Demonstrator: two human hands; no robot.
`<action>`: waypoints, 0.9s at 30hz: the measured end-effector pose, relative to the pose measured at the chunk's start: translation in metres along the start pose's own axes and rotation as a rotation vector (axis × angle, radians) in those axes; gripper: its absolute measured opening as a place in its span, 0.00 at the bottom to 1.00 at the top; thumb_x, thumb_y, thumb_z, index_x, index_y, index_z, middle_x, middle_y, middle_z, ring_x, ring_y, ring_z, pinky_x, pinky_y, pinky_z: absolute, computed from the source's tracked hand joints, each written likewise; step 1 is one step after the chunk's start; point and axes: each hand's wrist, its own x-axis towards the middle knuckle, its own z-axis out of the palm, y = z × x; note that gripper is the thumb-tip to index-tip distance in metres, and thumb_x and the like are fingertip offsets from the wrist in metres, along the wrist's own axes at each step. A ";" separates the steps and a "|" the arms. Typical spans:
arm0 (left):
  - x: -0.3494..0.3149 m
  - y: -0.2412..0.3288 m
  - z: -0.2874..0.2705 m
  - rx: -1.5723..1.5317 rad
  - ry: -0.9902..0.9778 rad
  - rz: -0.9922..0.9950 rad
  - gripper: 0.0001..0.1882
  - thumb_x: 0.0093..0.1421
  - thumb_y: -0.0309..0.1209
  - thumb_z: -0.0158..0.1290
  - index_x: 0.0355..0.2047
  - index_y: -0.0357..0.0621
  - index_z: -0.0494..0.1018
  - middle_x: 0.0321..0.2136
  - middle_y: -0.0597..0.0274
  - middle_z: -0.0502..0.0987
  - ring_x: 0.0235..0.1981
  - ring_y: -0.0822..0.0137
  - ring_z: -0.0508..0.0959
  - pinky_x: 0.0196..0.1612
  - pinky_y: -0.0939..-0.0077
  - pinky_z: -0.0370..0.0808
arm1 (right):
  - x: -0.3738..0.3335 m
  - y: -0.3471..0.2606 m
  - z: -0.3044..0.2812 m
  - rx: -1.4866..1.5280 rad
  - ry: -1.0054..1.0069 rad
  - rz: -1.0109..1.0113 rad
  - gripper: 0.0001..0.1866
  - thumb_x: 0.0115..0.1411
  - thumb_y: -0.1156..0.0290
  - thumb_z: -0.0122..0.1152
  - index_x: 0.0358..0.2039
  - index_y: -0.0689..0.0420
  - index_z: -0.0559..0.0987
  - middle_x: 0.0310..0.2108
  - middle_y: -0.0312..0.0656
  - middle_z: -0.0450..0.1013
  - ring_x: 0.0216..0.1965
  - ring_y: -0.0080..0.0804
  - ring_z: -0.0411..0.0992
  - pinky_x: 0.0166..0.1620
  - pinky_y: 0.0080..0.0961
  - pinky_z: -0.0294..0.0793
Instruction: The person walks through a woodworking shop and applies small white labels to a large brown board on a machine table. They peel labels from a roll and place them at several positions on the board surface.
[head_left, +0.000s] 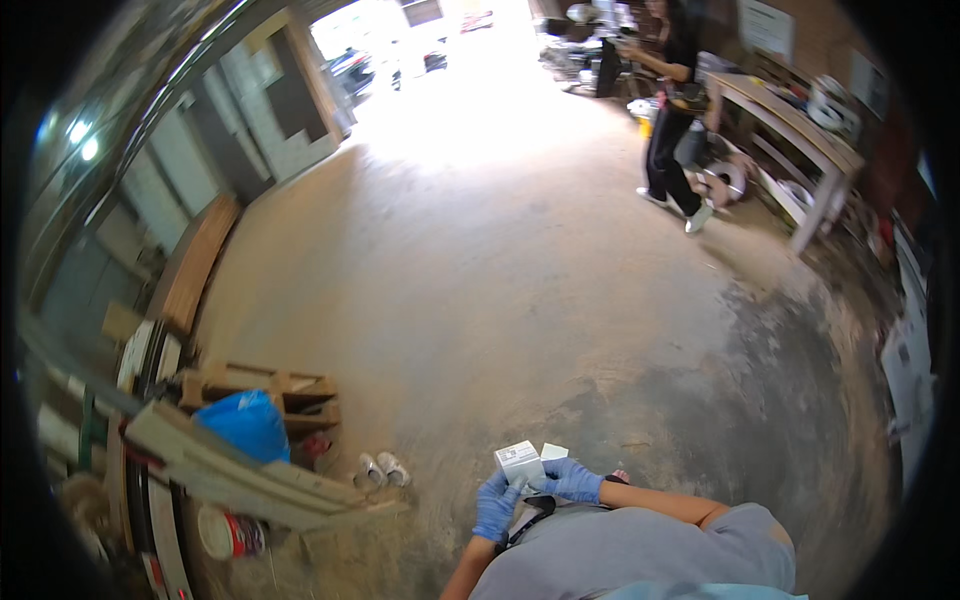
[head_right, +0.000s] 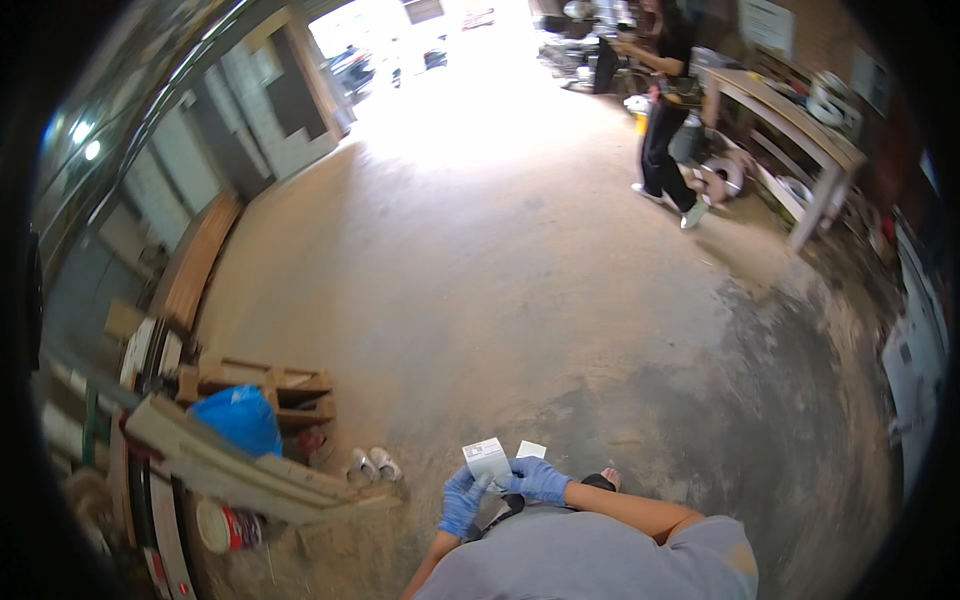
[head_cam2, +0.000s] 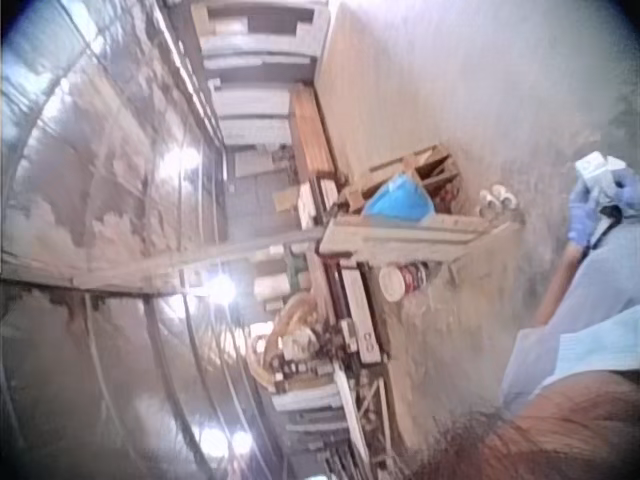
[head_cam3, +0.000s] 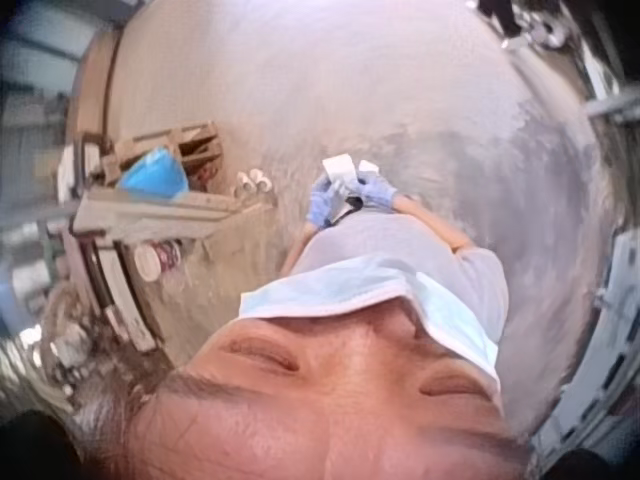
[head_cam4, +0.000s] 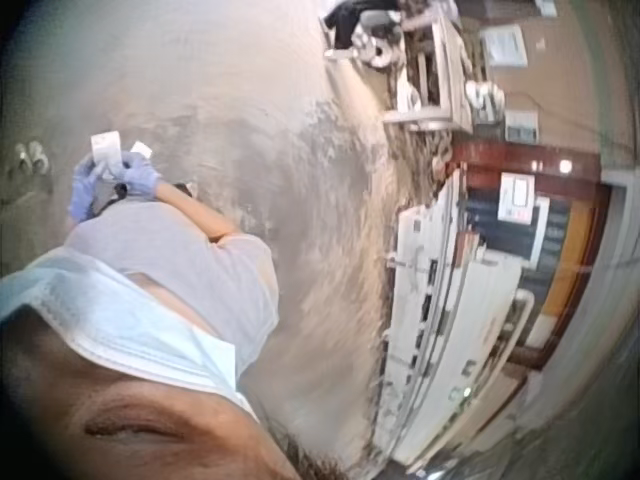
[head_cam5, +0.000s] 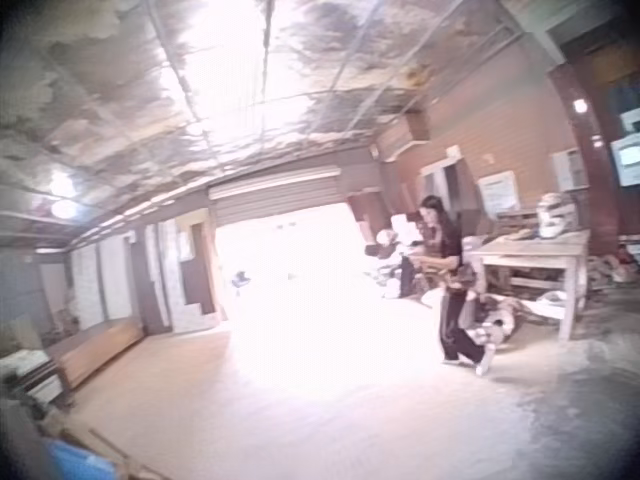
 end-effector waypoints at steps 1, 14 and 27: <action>-0.010 0.003 -0.004 -0.001 0.076 0.000 0.14 0.58 0.27 0.52 0.44 0.35 0.71 0.38 0.60 0.76 0.40 0.71 0.74 0.45 0.76 0.71 | 0.005 -0.007 0.004 0.006 -0.083 0.005 0.21 0.57 0.55 0.55 0.43 0.58 0.75 0.34 0.45 0.75 0.36 0.29 0.71 0.41 0.25 0.70; -0.001 -0.007 -0.102 0.219 0.613 0.014 0.13 0.57 0.29 0.51 0.41 0.34 0.71 0.34 0.54 0.76 0.35 0.67 0.74 0.42 0.73 0.71 | 0.161 -0.086 0.061 -0.498 -0.607 -0.058 0.19 0.57 0.57 0.54 0.37 0.62 0.76 0.31 0.47 0.75 0.33 0.32 0.72 0.39 0.28 0.70; 0.041 0.010 -0.192 -0.244 1.060 0.051 0.13 0.56 0.29 0.53 0.41 0.35 0.72 0.34 0.61 0.75 0.33 0.72 0.73 0.37 0.76 0.72 | 0.387 -0.265 -0.023 -0.333 0.143 -0.792 0.27 0.51 0.67 0.60 0.52 0.56 0.65 0.46 0.47 0.67 0.46 0.35 0.67 0.52 0.36 0.65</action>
